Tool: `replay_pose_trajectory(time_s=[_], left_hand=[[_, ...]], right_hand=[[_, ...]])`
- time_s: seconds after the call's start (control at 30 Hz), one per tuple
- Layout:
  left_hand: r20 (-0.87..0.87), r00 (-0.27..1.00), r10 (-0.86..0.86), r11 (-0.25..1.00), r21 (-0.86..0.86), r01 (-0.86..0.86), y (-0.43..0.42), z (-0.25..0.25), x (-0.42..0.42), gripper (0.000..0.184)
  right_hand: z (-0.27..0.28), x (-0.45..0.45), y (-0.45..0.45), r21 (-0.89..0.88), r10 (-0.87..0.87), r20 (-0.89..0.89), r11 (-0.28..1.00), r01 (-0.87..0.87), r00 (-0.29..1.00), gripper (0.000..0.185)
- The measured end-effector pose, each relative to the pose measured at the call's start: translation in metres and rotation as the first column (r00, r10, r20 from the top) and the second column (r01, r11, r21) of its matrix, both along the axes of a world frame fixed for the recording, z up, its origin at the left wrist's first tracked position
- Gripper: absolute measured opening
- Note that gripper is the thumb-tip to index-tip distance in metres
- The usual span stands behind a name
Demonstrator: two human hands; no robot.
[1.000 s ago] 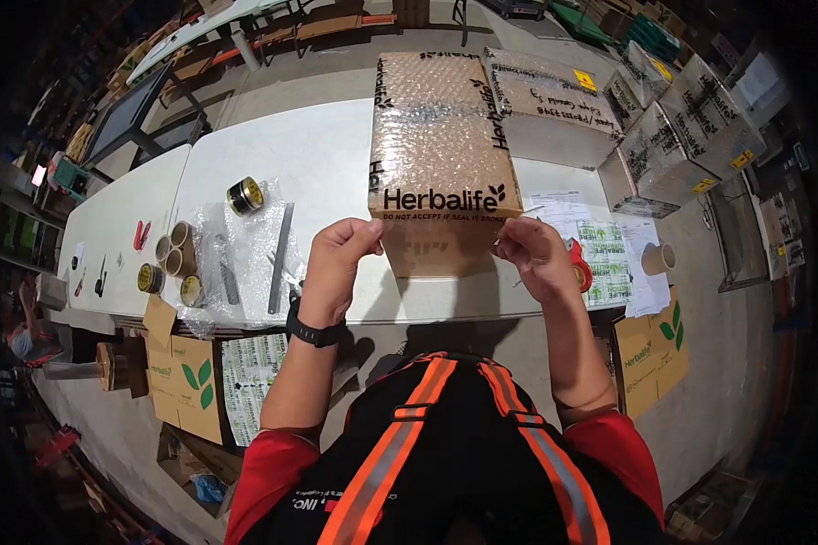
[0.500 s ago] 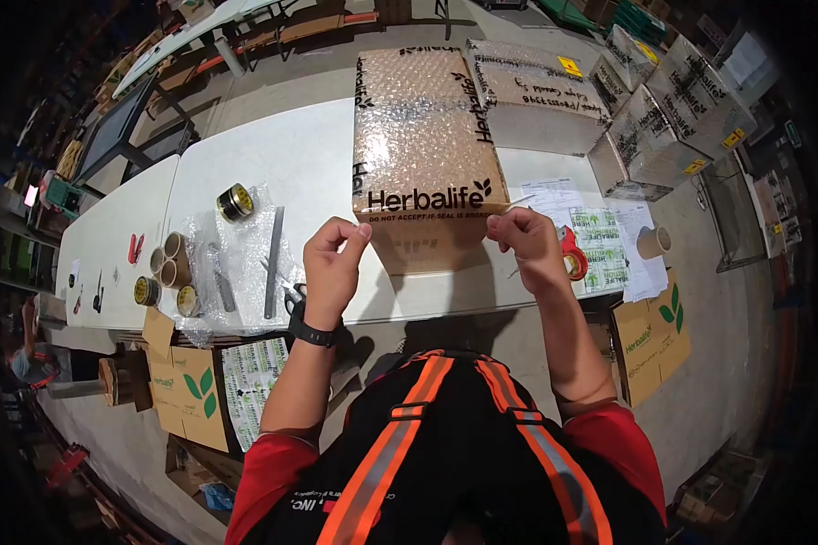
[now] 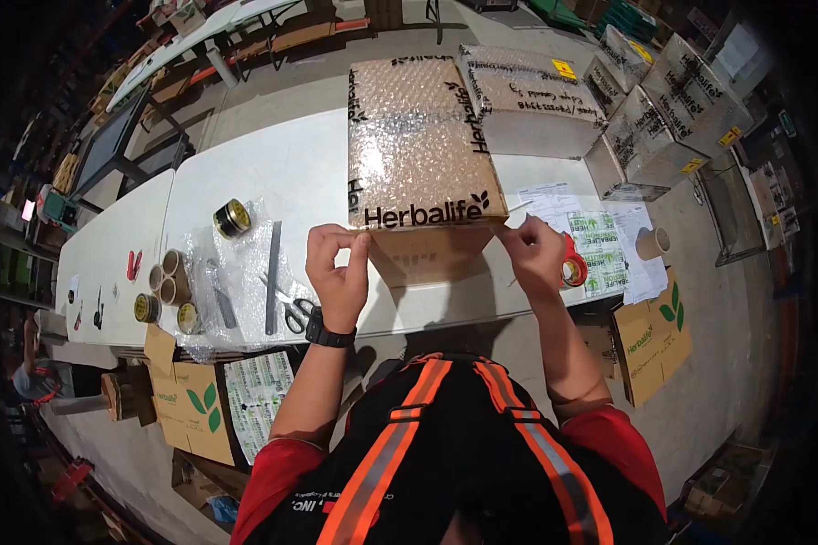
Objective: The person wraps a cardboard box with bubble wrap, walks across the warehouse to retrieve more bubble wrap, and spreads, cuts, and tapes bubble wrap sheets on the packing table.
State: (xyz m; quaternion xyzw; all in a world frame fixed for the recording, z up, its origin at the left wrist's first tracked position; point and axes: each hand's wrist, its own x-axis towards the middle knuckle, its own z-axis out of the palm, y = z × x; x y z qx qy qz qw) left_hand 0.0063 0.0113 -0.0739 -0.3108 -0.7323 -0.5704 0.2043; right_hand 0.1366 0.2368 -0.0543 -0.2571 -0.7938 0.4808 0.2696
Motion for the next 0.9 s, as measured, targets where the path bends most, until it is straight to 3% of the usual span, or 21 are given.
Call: replay_pose_trajectory(time_s=[0.03,0.07,0.1,0.17,0.23,0.27,0.3,0.37,0.43,0.5,0.57,0.6,0.63,0.67,0.7,0.77,0.83,0.9], left_hand=[[-0.005,1.000,-0.002,1.000,0.005,0.002,-0.007,-0.010,-0.005,0.015],[0.262,0.961,-0.087,0.986,0.163,0.045,-0.013,-0.019,-0.011,0.023],[0.492,0.846,-0.203,0.947,0.320,0.041,-0.015,-0.023,-0.015,0.034],[0.267,0.960,-0.086,0.985,0.171,0.041,-0.012,-0.010,-0.010,0.079],[0.115,0.992,-0.059,0.994,0.095,0.048,0.007,0.023,0.000,0.099],[0.118,0.989,-0.092,0.994,0.072,0.084,0.015,0.024,-0.005,0.104],[0.120,0.985,-0.122,0.992,0.052,0.116,0.022,0.025,-0.012,0.109],[0.171,0.967,-0.192,0.981,0.048,0.186,0.023,0.020,-0.025,0.101],[0.039,0.946,-0.323,0.944,-0.061,0.325,0.015,0.011,-0.041,0.090],[-0.034,0.959,-0.281,0.957,-0.079,0.278,0.015,0.007,-0.045,0.084],[-0.079,0.959,-0.273,0.962,-0.048,0.270,0.018,-0.002,-0.048,0.083],[-0.100,0.956,-0.275,0.962,-0.032,0.273,0.021,-0.005,-0.048,0.078],[-0.071,0.952,-0.296,0.955,0.004,0.297,0.025,-0.005,-0.045,0.073],[-0.064,0.953,-0.295,0.953,0.056,0.299,0.029,-0.005,-0.040,0.072],[-0.062,0.952,-0.299,0.949,0.084,0.304,0.035,-0.004,-0.034,0.071],[0.021,0.933,-0.360,0.915,0.206,0.348,0.046,-0.006,-0.021,0.073],[0.161,0.864,-0.478,0.832,0.397,0.386,0.052,-0.008,-0.017,0.080],[0.161,0.855,-0.494,0.822,0.409,0.398,0.052,-0.007,-0.018,0.081]], right_hand=[[-0.003,-0.001,0.008,0.167,-0.017,-0.054,0.986,0.025,0.998,0.031],[-0.003,0.001,0.013,0.323,-0.041,-0.110,0.943,0.075,0.993,0.043],[0.002,-0.002,0.015,0.325,-0.057,-0.121,0.941,0.093,0.991,0.043],[0.020,-0.009,0.005,0.677,0.127,-0.301,0.727,0.118,0.945,0.077],[0.037,-0.024,-0.021,0.770,0.111,-0.162,0.635,0.056,0.981,0.097],[0.041,-0.033,-0.031,0.819,0.056,-0.124,0.569,0.070,0.991,0.105],[0.039,-0.037,-0.028,0.821,0.056,-0.126,0.566,0.072,0.990,0.105],[0.031,-0.049,-0.018,0.638,0.116,-0.026,0.767,-0.073,0.993,0.110],[0.029,-0.047,0.001,0.634,0.181,-0.041,0.765,-0.114,0.983,0.107],[0.019,-0.046,0.022,0.490,0.349,-0.058,0.826,-0.278,0.935,0.099],[0.005,-0.049,0.032,0.460,0.396,-0.080,0.829,-0.319,0.915,0.093],[-0.011,-0.053,0.037,0.418,0.414,-0.187,0.854,-0.309,0.891,0.091],[-0.014,-0.056,0.037,0.373,0.420,-0.293,0.877,-0.302,0.859,0.089],[-0.016,-0.056,0.035,0.256,0.412,-0.319,0.904,-0.341,0.853,0.096],[-0.015,-0.057,0.025,0.261,0.409,-0.321,0.905,-0.336,0.854,0.096],[-0.013,-0.060,0.006,0.003,0.281,-0.466,0.948,-0.317,0.839,0.105],[-0.012,-0.059,0.006,0.076,0.293,-0.402,0.955,-0.288,0.867,0.110],[-0.008,-0.059,0.004,0.063,0.282,-0.395,0.958,-0.281,0.874,0.108]])
